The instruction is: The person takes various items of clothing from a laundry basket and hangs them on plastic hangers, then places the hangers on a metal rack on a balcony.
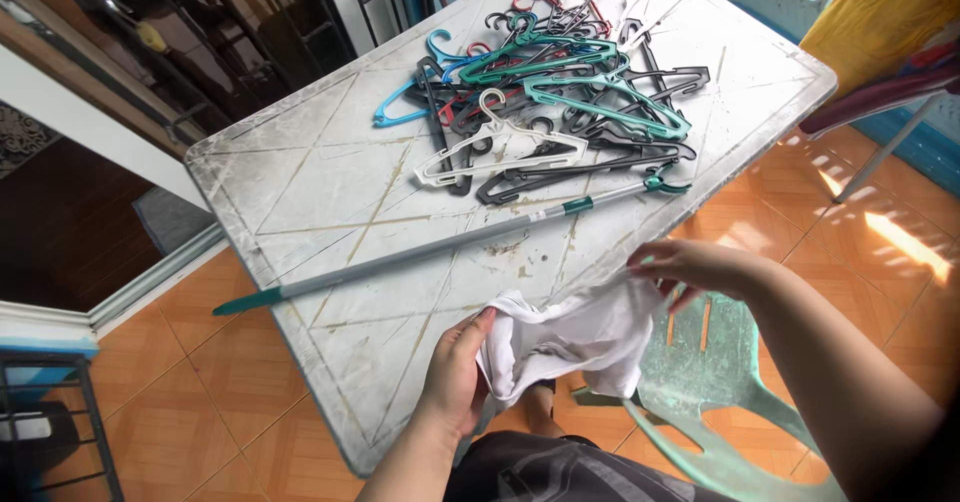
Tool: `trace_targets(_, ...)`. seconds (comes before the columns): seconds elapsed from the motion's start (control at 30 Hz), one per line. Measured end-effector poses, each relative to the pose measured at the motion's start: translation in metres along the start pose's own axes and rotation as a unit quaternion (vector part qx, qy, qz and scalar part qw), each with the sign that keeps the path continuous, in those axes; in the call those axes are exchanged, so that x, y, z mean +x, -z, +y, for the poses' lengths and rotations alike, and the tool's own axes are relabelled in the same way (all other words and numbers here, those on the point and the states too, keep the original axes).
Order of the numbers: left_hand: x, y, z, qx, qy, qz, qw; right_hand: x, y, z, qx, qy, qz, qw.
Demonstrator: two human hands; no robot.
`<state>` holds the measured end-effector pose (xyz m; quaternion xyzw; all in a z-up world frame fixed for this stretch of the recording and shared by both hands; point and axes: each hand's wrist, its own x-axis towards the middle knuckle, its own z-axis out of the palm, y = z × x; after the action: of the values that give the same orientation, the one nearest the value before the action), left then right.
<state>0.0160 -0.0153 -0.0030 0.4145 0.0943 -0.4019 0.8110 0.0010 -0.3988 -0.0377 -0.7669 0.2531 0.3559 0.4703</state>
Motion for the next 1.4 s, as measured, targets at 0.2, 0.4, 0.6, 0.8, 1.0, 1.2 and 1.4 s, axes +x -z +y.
trace_targets(0.2, 0.108, -0.029, 0.013, 0.076, 0.068, 0.056, 0.993, 0.217, 0.128, 0.02, -0.199, 0.052, 0.288, 0.935)
trace_targets(0.4, 0.142, -0.036, 0.019, 0.029, 0.131, 0.089, 0.987, 0.294, 0.13, 0.035, -0.22, 0.252, 0.288, 0.898)
trace_targets(0.6, 0.156, -0.03, 0.023, 0.027, 0.132, 0.139, 0.981, 0.273, 0.123, 0.004, -0.381, 0.021, 0.325, 0.865)
trace_targets(0.8, 0.154, -0.027, 0.021, 0.029, 0.142, 0.143, 0.979, 0.247, 0.169, -0.012, -0.334, -0.01, 0.249, 0.909)
trace_targets(1.0, 0.141, -0.023, 0.018, 0.054, 0.122, 0.114, 0.984, 0.184, 0.214, -0.01, -0.38, -0.027, 0.168, 0.909)
trace_targets(1.2, 0.118, -0.002, 0.01, 0.205, 0.046, 0.088, 0.974, 0.022, 0.16, -0.026, -0.088, -0.019, 0.122, 0.988)
trace_targets(1.4, 0.095, 0.03, 0.011, 0.38, -0.039, 0.042, 0.923, -0.11, 0.019, 0.033, 0.012, 0.08, 0.219, 0.972)
